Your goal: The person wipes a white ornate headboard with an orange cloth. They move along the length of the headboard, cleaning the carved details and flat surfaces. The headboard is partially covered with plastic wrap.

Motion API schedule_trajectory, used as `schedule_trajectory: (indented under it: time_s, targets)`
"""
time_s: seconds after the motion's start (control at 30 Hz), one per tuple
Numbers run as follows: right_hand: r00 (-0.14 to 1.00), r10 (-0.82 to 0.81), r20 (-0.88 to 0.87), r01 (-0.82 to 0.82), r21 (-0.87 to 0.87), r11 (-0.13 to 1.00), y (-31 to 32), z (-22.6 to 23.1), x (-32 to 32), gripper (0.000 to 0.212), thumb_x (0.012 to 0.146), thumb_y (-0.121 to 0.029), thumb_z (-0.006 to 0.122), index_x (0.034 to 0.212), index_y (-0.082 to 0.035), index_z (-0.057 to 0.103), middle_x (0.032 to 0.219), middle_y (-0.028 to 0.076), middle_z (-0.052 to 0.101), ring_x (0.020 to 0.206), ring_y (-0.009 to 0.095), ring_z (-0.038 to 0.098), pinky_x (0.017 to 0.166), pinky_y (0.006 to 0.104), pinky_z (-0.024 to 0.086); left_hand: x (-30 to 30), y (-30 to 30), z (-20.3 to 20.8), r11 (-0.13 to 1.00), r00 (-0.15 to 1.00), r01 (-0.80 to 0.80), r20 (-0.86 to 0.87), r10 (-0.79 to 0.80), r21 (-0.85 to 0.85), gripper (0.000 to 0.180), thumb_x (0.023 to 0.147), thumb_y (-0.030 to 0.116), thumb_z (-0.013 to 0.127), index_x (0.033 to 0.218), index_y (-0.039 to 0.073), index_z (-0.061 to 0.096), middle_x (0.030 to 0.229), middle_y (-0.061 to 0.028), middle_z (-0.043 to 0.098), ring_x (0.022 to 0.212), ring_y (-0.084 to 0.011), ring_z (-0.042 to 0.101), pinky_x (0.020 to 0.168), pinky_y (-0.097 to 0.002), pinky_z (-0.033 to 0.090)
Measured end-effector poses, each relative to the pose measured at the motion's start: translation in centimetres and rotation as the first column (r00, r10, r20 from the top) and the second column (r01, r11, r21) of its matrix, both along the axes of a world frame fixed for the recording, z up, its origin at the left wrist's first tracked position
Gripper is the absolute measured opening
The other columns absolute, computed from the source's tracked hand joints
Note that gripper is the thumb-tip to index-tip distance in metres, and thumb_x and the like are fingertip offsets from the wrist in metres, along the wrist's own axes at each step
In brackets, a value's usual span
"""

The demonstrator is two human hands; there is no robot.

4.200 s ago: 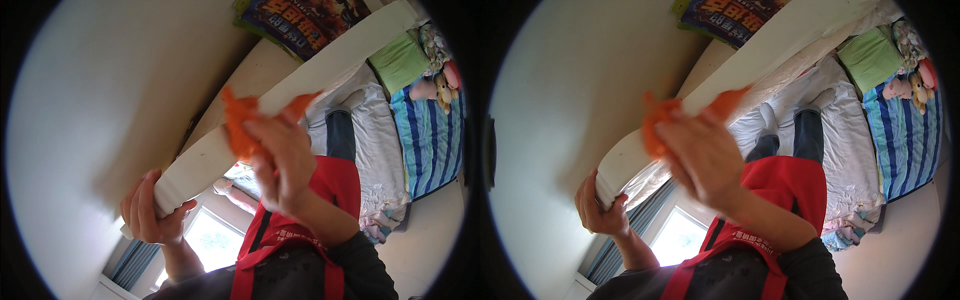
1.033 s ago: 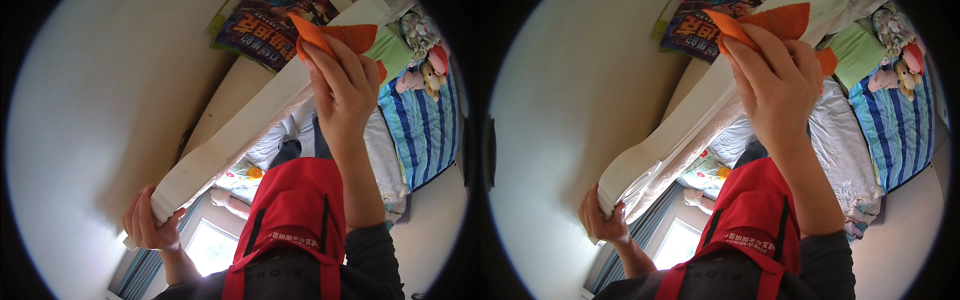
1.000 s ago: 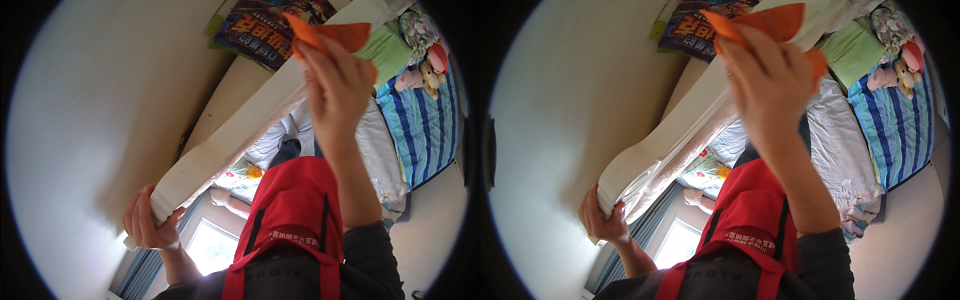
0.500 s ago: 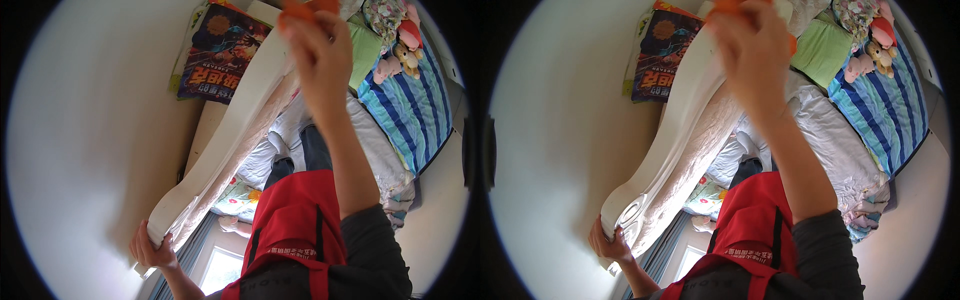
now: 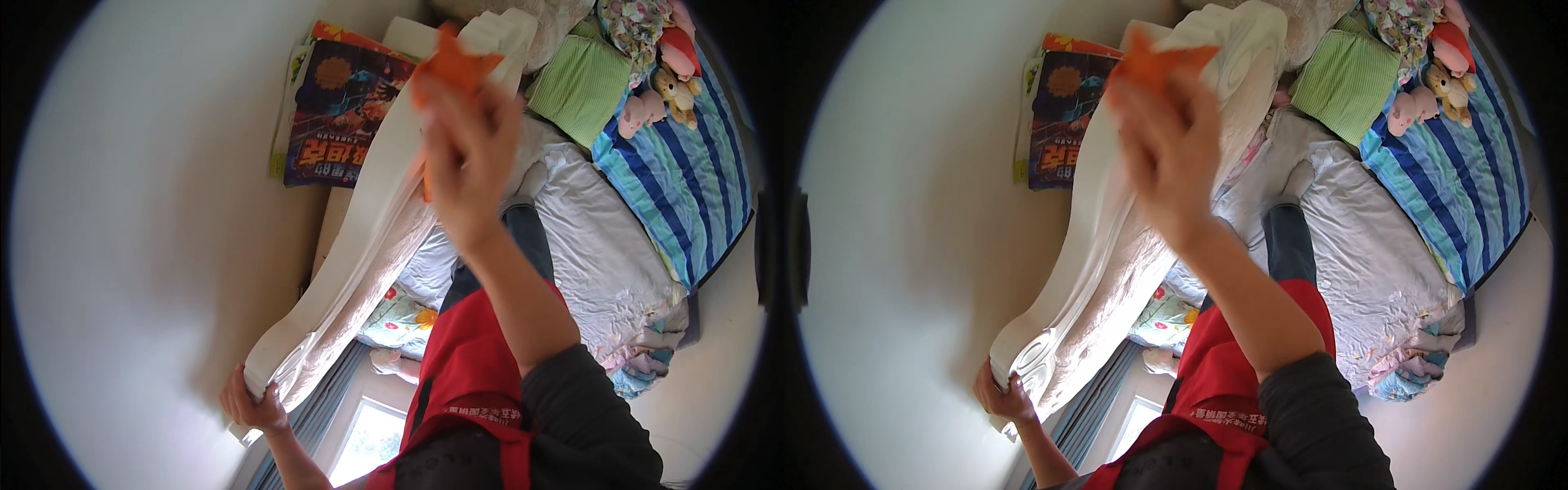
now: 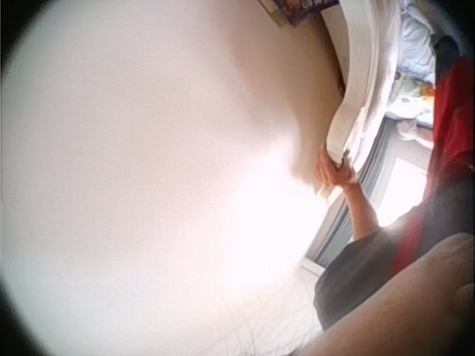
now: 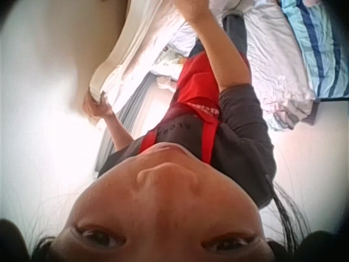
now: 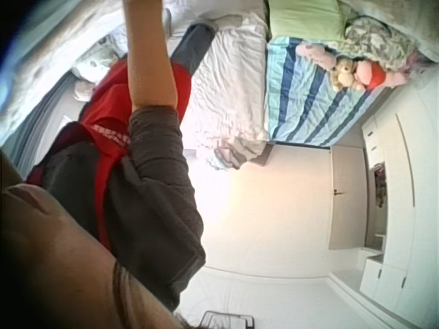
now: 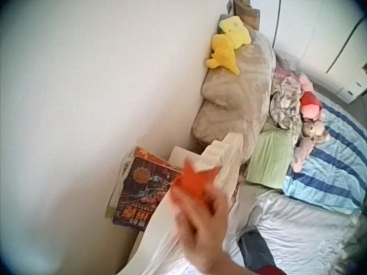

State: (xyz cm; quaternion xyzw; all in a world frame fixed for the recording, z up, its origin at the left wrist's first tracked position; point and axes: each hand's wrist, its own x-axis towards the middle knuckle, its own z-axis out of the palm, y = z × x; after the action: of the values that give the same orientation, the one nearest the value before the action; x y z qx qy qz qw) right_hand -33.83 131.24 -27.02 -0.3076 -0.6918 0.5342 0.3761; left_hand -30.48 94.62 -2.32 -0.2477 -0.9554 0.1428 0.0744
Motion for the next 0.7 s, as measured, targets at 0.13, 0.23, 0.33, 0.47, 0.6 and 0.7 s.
schedule_trajectory:
  time_s: [0.13, 0.23, 0.33, 0.47, 0.6, 0.7]
  targets:
    - [0.954, 0.250, -0.168, -0.198, 0.274, 0.941, -3.9, -1.1, 2.5, 0.021, 0.075, -0.016, 0.086, 0.094, -0.018, 0.078, 0.099, -0.003, 0.062, 0.073, 0.015, 0.058, 0.063, 0.0317, 0.046, 0.2, -0.6, 0.4, 1.000, 0.998, -0.018, 0.067, 0.017, 0.014, 0.065, 0.089, 0.057, 0.074, 0.119, 0.000, 0.071, 0.109, -0.0150, 0.074, 0.097, -0.0337, 0.068, 0.087, -0.0471, 0.051]
    - [0.970, 0.092, -0.226, -0.046, 0.199, 0.979, -0.4, -4.0, 0.7, 0.019, 0.086, -0.021, 0.078, 0.103, -0.014, 0.076, 0.103, 0.002, 0.060, 0.079, 0.019, 0.056, 0.067, 0.0356, 0.043, 0.3, 2.3, 0.4, 0.995, 0.996, 0.084, -0.001, -0.084, -0.062, 0.059, 0.094, 0.050, 0.073, 0.123, -0.001, 0.068, 0.117, -0.0175, 0.072, 0.104, -0.0363, 0.067, 0.092, -0.0495, 0.051]
    - [0.954, -0.299, 0.022, 0.290, -0.328, 0.899, 5.2, -8.4, -2.4, 0.035, 0.105, -0.024, 0.057, 0.132, -0.002, 0.063, 0.125, 0.018, 0.051, 0.107, 0.030, 0.053, 0.094, 0.0396, 0.043, -0.7, 8.5, 0.1, 0.966, 0.960, 0.259, -0.107, -0.258, 0.003, 0.053, 0.099, 0.039, 0.069, 0.130, -0.003, 0.063, 0.128, -0.0203, 0.067, 0.113, -0.0402, 0.065, 0.097, -0.0526, 0.053]
    - [0.914, -0.340, 0.223, 0.406, -0.503, 0.763, 4.9, -10.7, -2.5, 0.043, 0.109, -0.027, 0.047, 0.142, 0.000, 0.057, 0.143, 0.024, 0.045, 0.132, 0.038, 0.045, 0.113, 0.0448, 0.034, -4.2, 20.5, -8.3, 0.953, 0.950, 0.281, 0.111, -0.293, 0.114, 0.058, 0.103, 0.043, 0.062, 0.139, -0.002, 0.057, 0.138, -0.0217, 0.063, 0.125, -0.0414, 0.060, 0.105, -0.0528, 0.048]
    - [0.999, -0.042, 0.023, 0.047, -0.335, 0.941, -1.6, -7.9, 0.1, 0.054, 0.107, -0.030, 0.047, 0.155, -0.005, 0.044, 0.163, 0.026, 0.032, 0.153, 0.045, 0.026, 0.123, 0.0590, 0.020, -9.3, 30.2, -17.7, 0.899, 0.868, 0.398, 0.241, -0.434, 0.183, 0.061, 0.106, 0.047, 0.051, 0.142, -0.002, 0.056, 0.141, -0.0224, 0.062, 0.130, -0.0423, 0.057, 0.109, -0.0522, 0.042]
    - [0.988, 0.011, -0.153, -0.029, -0.111, 0.993, 3.1, -9.4, -0.1, 0.045, 0.102, -0.024, 0.049, 0.145, -0.010, 0.059, 0.158, 0.022, 0.043, 0.148, 0.048, 0.036, 0.121, 0.0632, 0.025, -10.4, 32.8, -19.8, 0.879, 0.838, 0.397, 0.287, -0.464, 0.264, 0.058, 0.106, 0.044, 0.050, 0.140, -0.003, 0.059, 0.138, -0.0218, 0.064, 0.127, -0.0417, 0.059, 0.107, -0.0518, 0.043]
